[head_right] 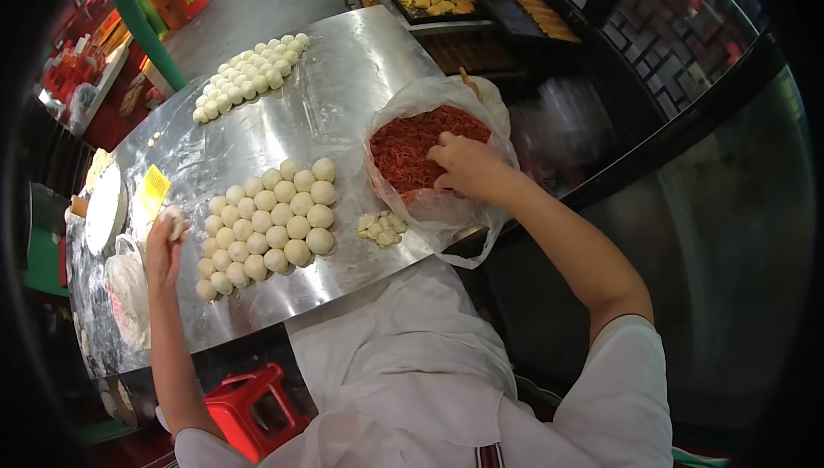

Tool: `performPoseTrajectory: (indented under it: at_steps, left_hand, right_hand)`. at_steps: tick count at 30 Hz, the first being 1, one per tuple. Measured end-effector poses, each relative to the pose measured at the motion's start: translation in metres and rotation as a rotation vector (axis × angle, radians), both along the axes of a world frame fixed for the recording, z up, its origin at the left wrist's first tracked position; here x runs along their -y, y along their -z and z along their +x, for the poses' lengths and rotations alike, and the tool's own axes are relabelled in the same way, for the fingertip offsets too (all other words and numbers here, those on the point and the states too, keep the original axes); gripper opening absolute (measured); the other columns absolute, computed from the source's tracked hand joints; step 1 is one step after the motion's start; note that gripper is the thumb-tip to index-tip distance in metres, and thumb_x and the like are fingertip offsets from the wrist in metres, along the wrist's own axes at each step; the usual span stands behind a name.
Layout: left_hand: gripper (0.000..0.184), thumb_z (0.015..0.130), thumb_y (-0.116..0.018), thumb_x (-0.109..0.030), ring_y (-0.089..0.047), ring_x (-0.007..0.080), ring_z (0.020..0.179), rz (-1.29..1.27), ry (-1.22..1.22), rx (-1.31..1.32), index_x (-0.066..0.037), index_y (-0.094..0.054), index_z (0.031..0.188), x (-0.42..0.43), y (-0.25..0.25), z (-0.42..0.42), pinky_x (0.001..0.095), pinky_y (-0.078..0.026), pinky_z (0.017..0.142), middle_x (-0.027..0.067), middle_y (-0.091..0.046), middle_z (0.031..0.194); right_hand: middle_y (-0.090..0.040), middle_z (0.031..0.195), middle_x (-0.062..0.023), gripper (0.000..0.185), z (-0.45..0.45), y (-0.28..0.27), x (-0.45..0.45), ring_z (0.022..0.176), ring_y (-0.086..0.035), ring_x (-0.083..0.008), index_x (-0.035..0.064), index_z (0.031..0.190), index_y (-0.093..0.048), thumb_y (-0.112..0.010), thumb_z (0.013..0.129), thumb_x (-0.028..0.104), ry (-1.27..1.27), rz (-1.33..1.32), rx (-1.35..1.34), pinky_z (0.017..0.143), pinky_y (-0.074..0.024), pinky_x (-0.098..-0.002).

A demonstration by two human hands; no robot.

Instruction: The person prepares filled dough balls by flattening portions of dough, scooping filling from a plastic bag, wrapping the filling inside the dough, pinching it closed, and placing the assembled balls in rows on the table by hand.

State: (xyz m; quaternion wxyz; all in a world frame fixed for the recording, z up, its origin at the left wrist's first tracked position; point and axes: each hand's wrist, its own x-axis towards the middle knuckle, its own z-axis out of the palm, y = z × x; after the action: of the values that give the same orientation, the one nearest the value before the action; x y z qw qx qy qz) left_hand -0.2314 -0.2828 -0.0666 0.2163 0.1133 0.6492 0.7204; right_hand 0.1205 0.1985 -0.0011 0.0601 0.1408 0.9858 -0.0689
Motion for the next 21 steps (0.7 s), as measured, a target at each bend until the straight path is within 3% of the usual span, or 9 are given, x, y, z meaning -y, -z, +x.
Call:
performPoseTrajectory:
  at_steps: [1,2,4,7,9,11,13,17,21]
  left_hand:
    - [0.040,0.100,-0.061,-0.022,-0.066,0.0183,0.093,-0.004,0.072,-0.015,0.005,-0.055,0.129,-0.037,-0.017,0.022,0.0266,-0.054,0.074,0.0149,-0.068,0.112]
    - [0.038,0.100,-0.060,-0.022,-0.067,0.0187,0.092,-0.008,0.145,-0.030,0.005,-0.055,0.127,-0.074,-0.034,0.047,0.0268,-0.055,0.074,0.0164,-0.069,0.113]
    - [0.038,0.100,-0.061,-0.021,-0.068,0.0195,0.087,0.040,0.314,0.010,0.005,-0.056,0.127,-0.135,-0.058,0.086,0.0262,-0.055,0.074,0.0196,-0.068,0.114]
    - [0.044,0.100,-0.060,-0.026,-0.067,0.0151,0.087,0.060,0.553,0.020,0.002,-0.055,0.133,-0.214,-0.077,0.141,0.0263,-0.053,0.076,0.0156,-0.071,0.113]
    - [0.045,0.098,-0.065,-0.029,-0.066,0.0115,0.091,0.054,0.626,-0.026,0.001,-0.057,0.131,-0.256,-0.074,0.170,0.0267,-0.052,0.077,0.0090,-0.070,0.110]
    - [0.045,0.097,-0.067,-0.030,-0.065,0.0104,0.092,0.068,0.647,-0.059,0.000,-0.059,0.129,-0.289,-0.062,0.192,0.0267,-0.051,0.077,0.0064,-0.070,0.109]
    - [0.040,0.098,-0.067,-0.031,-0.062,0.0094,0.096,0.032,0.723,0.064,-0.002,-0.062,0.124,-0.315,-0.044,0.204,0.0270,-0.050,0.081,0.0026,-0.068,0.108]
    - [0.035,0.100,-0.065,-0.033,-0.061,0.0096,0.098,0.114,0.836,0.168,-0.004,-0.065,0.119,-0.352,-0.023,0.221,0.0277,-0.049,0.086,0.0015,-0.067,0.109]
    - [0.028,0.103,-0.060,-0.031,-0.061,0.0112,0.100,0.243,0.868,0.289,-0.007,-0.065,0.117,-0.369,-0.021,0.236,0.0306,-0.048,0.089,0.0004,-0.066,0.109]
  right_hand:
    - [-0.059,0.110,-0.0161,0.044,-0.002,0.005,0.004,0.108,-0.061,-0.0335,0.0066,0.121,-0.063,-0.076,0.080,0.017,-0.069,-0.132,-0.052,0.088,-0.0512,-0.0454]
    - [-0.057,0.104,-0.0156,0.033,-0.004,0.018,0.006,0.104,-0.062,-0.0351,0.0056,0.112,-0.065,-0.073,0.081,0.012,-0.112,-0.086,-0.129,0.085,-0.0506,-0.0458]
    - [-0.057,0.102,-0.0152,0.026,-0.004,0.026,0.003,0.102,-0.062,-0.0351,0.0048,0.106,-0.064,-0.071,0.081,0.009,-0.139,-0.064,-0.155,0.084,-0.0505,-0.0454]
    - [-0.057,0.098,-0.0144,0.016,-0.004,0.025,-0.001,0.099,-0.062,-0.0350,0.0035,0.096,-0.063,-0.068,0.082,0.004,-0.114,-0.071,-0.159,0.083,-0.0502,-0.0447]
    - [-0.058,0.097,-0.0140,0.012,-0.002,0.021,-0.009,0.097,-0.062,-0.0348,0.0029,0.093,-0.062,-0.068,0.082,0.002,-0.067,-0.100,-0.144,0.082,-0.0500,-0.0444]
    - [-0.058,0.095,-0.0135,0.012,0.005,0.018,-0.022,0.093,-0.062,-0.0335,0.0028,0.092,-0.062,-0.068,0.082,0.000,-0.057,-0.322,-0.323,0.081,-0.0496,-0.0417]
    - [-0.059,0.095,-0.0130,0.013,0.010,0.001,-0.023,0.093,-0.061,-0.0333,0.0030,0.092,-0.061,-0.068,0.082,0.000,-0.061,-0.399,-0.412,0.081,-0.0498,-0.0407]
    - [-0.058,0.095,-0.0123,0.013,0.013,-0.007,-0.021,0.092,-0.060,-0.0332,0.0024,0.093,-0.059,-0.068,0.084,0.002,-0.158,-0.519,-0.605,0.080,-0.0484,-0.0396]
    - [-0.058,0.097,-0.0129,0.013,0.014,-0.007,-0.014,0.093,-0.060,-0.0342,0.0022,0.096,-0.058,-0.066,0.085,0.002,-0.116,-0.515,-0.631,0.080,-0.0478,-0.0411]
